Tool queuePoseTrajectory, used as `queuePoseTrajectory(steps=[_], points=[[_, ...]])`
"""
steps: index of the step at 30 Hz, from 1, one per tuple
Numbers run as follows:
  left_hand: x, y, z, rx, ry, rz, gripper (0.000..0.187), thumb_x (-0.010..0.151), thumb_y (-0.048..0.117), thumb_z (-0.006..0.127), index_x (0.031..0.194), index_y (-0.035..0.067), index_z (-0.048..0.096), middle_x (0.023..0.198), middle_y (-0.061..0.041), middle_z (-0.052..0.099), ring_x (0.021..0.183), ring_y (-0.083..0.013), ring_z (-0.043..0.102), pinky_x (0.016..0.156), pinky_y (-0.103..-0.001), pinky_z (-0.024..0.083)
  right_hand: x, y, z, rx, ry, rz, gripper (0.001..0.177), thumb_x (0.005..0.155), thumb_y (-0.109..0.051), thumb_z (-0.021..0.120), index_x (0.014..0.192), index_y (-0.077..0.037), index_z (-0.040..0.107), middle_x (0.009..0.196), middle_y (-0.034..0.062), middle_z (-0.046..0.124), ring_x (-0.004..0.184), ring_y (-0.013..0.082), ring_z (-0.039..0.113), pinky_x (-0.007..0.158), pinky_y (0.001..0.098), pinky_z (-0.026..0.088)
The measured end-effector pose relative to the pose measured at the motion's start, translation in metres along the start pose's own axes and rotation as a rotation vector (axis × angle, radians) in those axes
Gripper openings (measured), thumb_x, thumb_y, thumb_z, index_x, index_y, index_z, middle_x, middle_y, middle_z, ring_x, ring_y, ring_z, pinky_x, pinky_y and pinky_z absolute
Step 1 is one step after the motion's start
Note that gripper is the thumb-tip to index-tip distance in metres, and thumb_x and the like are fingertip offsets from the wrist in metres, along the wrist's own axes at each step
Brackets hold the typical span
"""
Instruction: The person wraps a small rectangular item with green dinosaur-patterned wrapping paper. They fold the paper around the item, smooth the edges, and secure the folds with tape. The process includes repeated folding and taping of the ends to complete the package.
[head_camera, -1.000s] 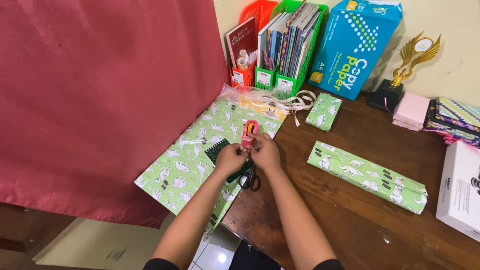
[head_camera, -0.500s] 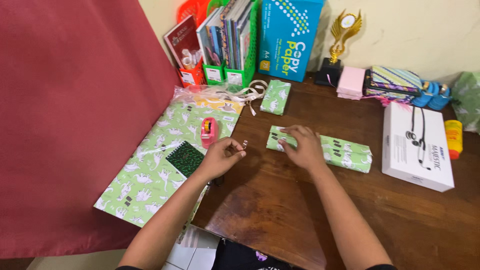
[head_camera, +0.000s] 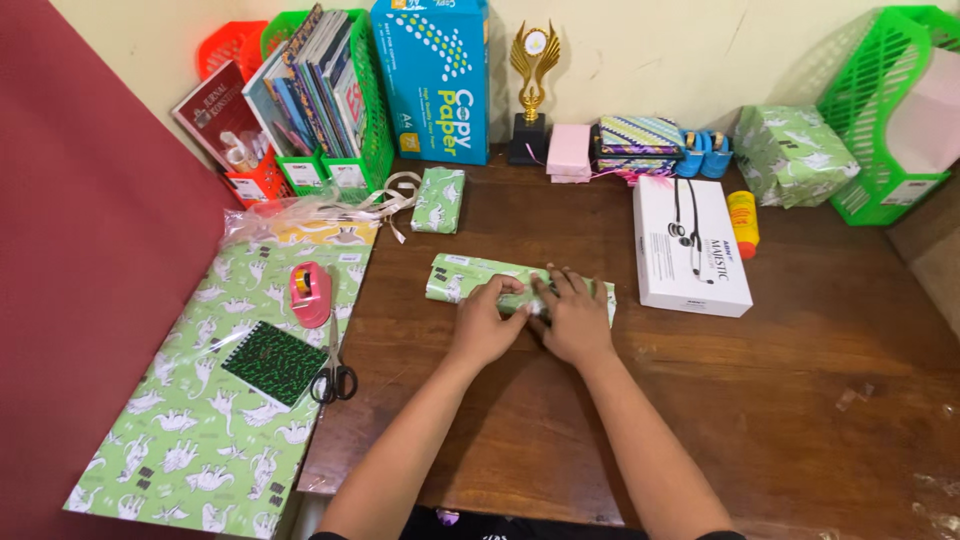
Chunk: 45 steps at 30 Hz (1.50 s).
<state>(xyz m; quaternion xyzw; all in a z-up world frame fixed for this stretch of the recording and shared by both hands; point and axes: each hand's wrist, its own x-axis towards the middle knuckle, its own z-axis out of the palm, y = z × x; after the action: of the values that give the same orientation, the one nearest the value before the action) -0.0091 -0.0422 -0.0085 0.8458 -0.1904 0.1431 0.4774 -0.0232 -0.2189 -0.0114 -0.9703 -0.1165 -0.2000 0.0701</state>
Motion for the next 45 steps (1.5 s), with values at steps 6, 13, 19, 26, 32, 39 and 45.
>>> queuePoseTrajectory(steps=[6, 13, 19, 26, 32, 39, 45], points=[[0.008, 0.005, 0.010, 0.168, 0.027, -0.153, 0.030, 0.083, 0.027, 0.075, 0.110, 0.017, 0.063, 0.102, 0.003, 0.078, 0.109, -0.0248, 0.063, 0.096, -0.047, 0.035, -0.004, -0.015, -0.012, 0.058, -0.045, -0.010, 0.067, 0.077, -0.039, 0.077, 0.136, -0.009, 0.063, 0.146, 0.0118, 0.054, 0.134, 0.0317, 0.047, 0.108, 0.0533, 0.033], [0.008, 0.003, 0.011, 0.166, 0.027, -0.238, 0.019, 0.087, 0.029, 0.076, 0.099, 0.017, 0.068, 0.101, 0.001, 0.075, 0.108, -0.0237, 0.063, 0.099, -0.045, 0.034, -0.001, -0.015, -0.020, 0.151, 0.076, -0.012, 0.051, 0.072, -0.033, 0.081, 0.117, -0.010, 0.074, 0.129, 0.0089, 0.065, 0.125, 0.0304, 0.054, 0.100, 0.0505, 0.039], [0.000, 0.006, 0.003, 0.169, -0.006, -0.129, 0.018, 0.085, 0.026, 0.077, 0.098, 0.016, 0.069, 0.101, -0.001, 0.074, 0.106, -0.0244, 0.061, 0.096, -0.045, 0.034, -0.004, -0.011, -0.025, 0.233, 0.098, -0.027, 0.043, 0.071, -0.032, 0.082, 0.108, -0.011, 0.076, 0.114, 0.0064, 0.068, 0.112, 0.0283, 0.060, 0.094, 0.0458, 0.044], [-0.002, 0.015, 0.003, 0.107, 0.093, 0.079, 0.014, 0.085, 0.015, 0.077, 0.096, 0.009, 0.069, 0.107, -0.005, 0.070, 0.102, -0.0268, 0.062, 0.088, -0.041, 0.048, -0.005, 0.005, -0.028, 0.433, 0.133, 0.008, 0.029, 0.084, -0.023, 0.067, 0.108, -0.009, 0.073, 0.107, 0.0073, 0.072, 0.110, 0.0310, 0.061, 0.093, 0.0491, 0.044], [0.000, 0.013, 0.007, -0.142, 0.062, 0.052, 0.011, 0.088, 0.008, 0.076, 0.093, 0.004, 0.068, 0.096, -0.007, 0.068, 0.079, -0.0196, 0.066, 0.072, -0.033, 0.053, -0.004, 0.003, -0.031, 0.461, 0.176, 0.061, 0.024, 0.096, -0.024, 0.059, 0.105, -0.010, 0.077, 0.100, 0.0069, 0.077, 0.104, 0.0292, 0.064, 0.093, 0.0468, 0.041], [0.001, 0.007, 0.011, -0.240, 0.030, -0.003, 0.009, 0.090, 0.007, 0.076, 0.094, 0.003, 0.069, 0.090, -0.006, 0.070, 0.071, -0.0130, 0.063, 0.066, -0.029, 0.051, -0.004, -0.001, -0.032, 0.600, 0.212, 0.065, 0.026, 0.097, -0.031, 0.063, 0.103, -0.011, 0.079, 0.099, 0.0060, 0.078, 0.102, 0.0256, 0.065, 0.093, 0.0429, 0.039], [0.000, 0.007, 0.012, -0.294, -0.066, -0.127, 0.006, 0.092, 0.008, 0.074, 0.095, 0.005, 0.071, 0.084, 0.001, 0.071, 0.066, -0.0057, 0.055, 0.062, -0.024, 0.048, 0.001, -0.003, -0.028, 0.742, 0.269, 0.183, 0.017, 0.085, -0.022, 0.079, 0.096, -0.009, 0.080, 0.098, 0.0082, 0.078, 0.102, 0.0270, 0.069, 0.094, 0.0423, 0.048]])
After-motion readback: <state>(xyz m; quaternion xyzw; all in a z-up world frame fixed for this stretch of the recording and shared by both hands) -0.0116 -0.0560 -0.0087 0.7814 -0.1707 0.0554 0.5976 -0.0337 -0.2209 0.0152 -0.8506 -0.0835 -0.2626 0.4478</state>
